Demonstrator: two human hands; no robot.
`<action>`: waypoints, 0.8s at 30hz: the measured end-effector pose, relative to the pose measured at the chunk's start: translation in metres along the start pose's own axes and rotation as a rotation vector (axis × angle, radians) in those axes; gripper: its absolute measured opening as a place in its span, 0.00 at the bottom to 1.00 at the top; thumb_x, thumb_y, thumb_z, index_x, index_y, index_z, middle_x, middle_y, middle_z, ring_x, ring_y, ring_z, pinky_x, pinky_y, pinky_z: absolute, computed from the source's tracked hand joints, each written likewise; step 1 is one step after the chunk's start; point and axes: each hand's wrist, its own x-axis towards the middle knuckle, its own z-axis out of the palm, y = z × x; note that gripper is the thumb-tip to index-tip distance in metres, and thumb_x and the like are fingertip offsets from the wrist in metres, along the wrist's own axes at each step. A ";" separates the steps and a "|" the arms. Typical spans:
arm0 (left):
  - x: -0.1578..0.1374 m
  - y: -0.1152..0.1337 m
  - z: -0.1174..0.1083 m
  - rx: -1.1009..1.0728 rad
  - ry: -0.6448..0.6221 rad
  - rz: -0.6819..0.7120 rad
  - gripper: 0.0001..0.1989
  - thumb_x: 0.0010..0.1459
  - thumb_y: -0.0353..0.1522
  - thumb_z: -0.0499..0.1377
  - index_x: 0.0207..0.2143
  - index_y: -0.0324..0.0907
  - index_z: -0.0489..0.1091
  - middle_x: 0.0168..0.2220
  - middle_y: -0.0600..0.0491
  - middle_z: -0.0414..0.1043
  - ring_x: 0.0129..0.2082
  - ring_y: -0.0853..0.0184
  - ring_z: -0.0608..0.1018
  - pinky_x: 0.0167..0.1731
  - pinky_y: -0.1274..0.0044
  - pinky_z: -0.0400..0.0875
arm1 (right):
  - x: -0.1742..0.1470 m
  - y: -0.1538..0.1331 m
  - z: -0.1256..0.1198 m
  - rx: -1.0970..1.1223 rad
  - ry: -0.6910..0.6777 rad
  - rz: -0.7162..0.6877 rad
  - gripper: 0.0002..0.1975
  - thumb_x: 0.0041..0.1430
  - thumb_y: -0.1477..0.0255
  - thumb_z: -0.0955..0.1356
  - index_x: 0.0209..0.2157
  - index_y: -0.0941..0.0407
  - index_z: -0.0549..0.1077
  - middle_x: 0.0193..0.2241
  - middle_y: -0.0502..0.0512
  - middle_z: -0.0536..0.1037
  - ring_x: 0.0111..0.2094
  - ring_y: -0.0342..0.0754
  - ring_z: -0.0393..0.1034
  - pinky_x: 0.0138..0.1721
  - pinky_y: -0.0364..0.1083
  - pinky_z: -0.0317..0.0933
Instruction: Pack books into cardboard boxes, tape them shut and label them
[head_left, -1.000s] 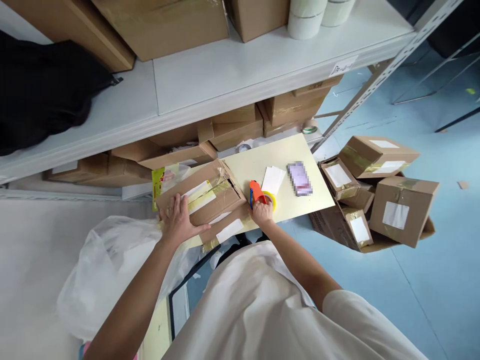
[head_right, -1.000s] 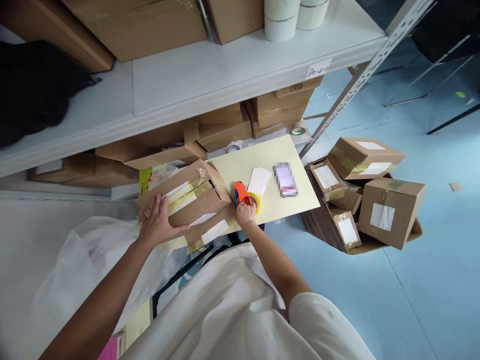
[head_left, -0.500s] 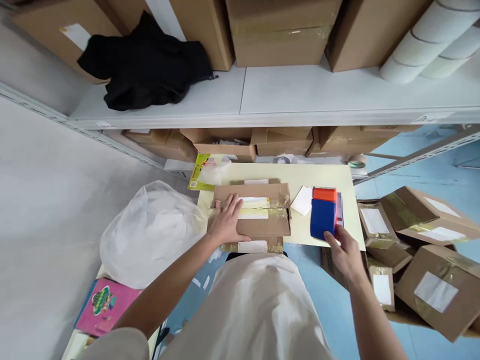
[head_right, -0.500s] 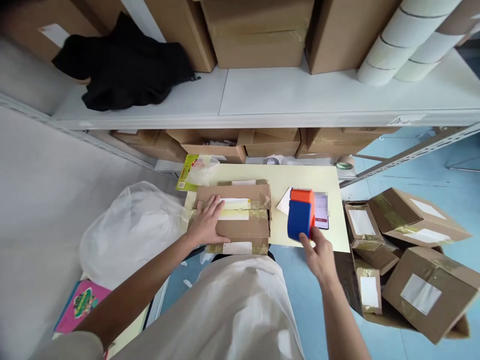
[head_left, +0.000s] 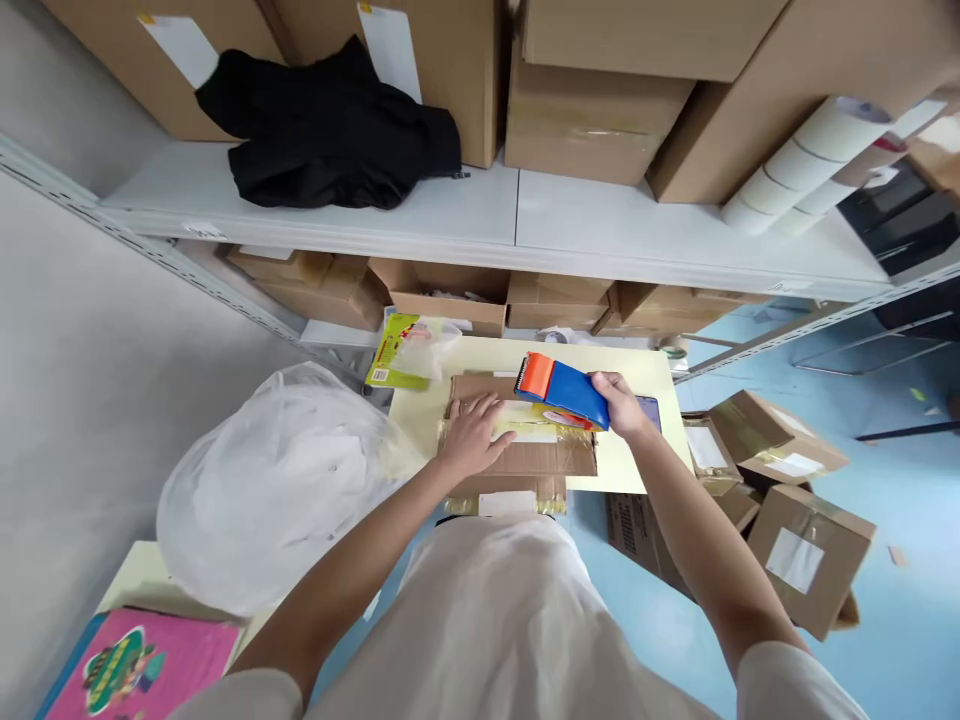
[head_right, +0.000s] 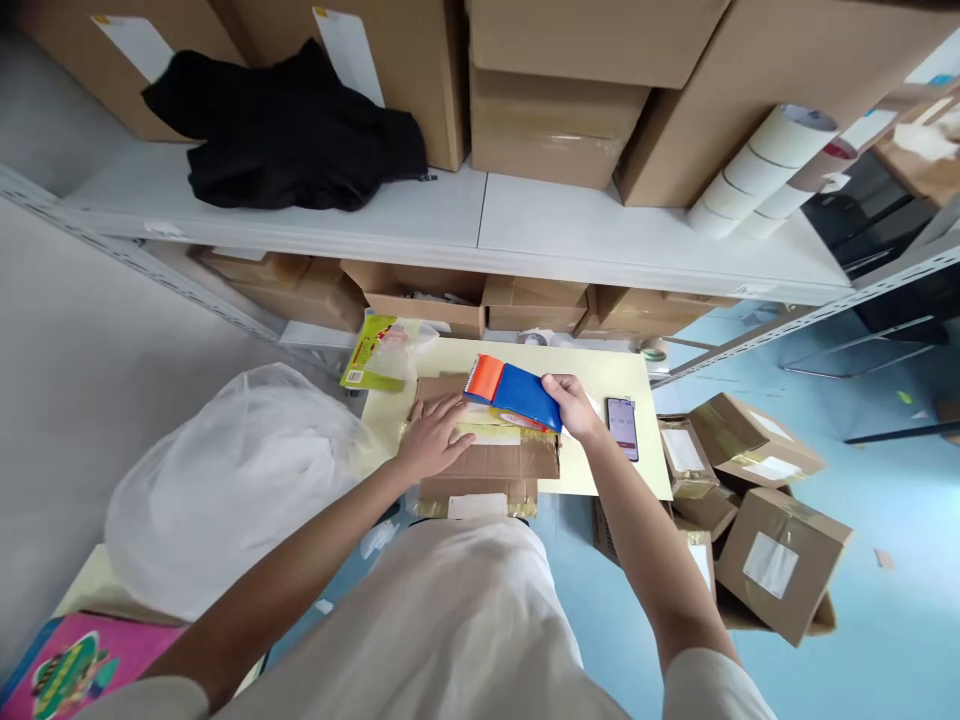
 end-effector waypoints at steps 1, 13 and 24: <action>0.002 -0.001 -0.001 -0.041 0.015 -0.013 0.26 0.63 0.43 0.47 0.60 0.44 0.60 0.62 0.44 0.60 0.61 0.55 0.63 0.60 0.54 0.47 | 0.005 0.004 0.004 0.016 -0.014 0.024 0.32 0.43 0.40 0.67 0.15 0.55 0.58 0.14 0.45 0.55 0.18 0.39 0.46 0.19 0.41 0.42; 0.024 0.014 -0.036 -1.370 0.028 -0.320 0.28 0.58 0.53 0.50 0.44 0.39 0.72 0.39 0.44 0.78 0.38 0.62 0.79 0.40 0.71 0.71 | 0.007 0.017 0.009 -0.027 -0.074 0.035 0.32 0.39 0.39 0.68 0.15 0.55 0.60 0.14 0.45 0.56 0.18 0.40 0.48 0.19 0.41 0.44; 0.031 -0.001 -0.073 -0.987 0.131 -0.259 0.14 0.54 0.38 0.57 0.21 0.40 0.70 0.22 0.54 0.73 0.22 0.69 0.76 0.24 0.79 0.68 | 0.000 -0.036 0.020 -0.167 -0.147 -0.075 0.30 0.47 0.45 0.68 0.14 0.55 0.58 0.14 0.44 0.53 0.18 0.37 0.45 0.18 0.41 0.42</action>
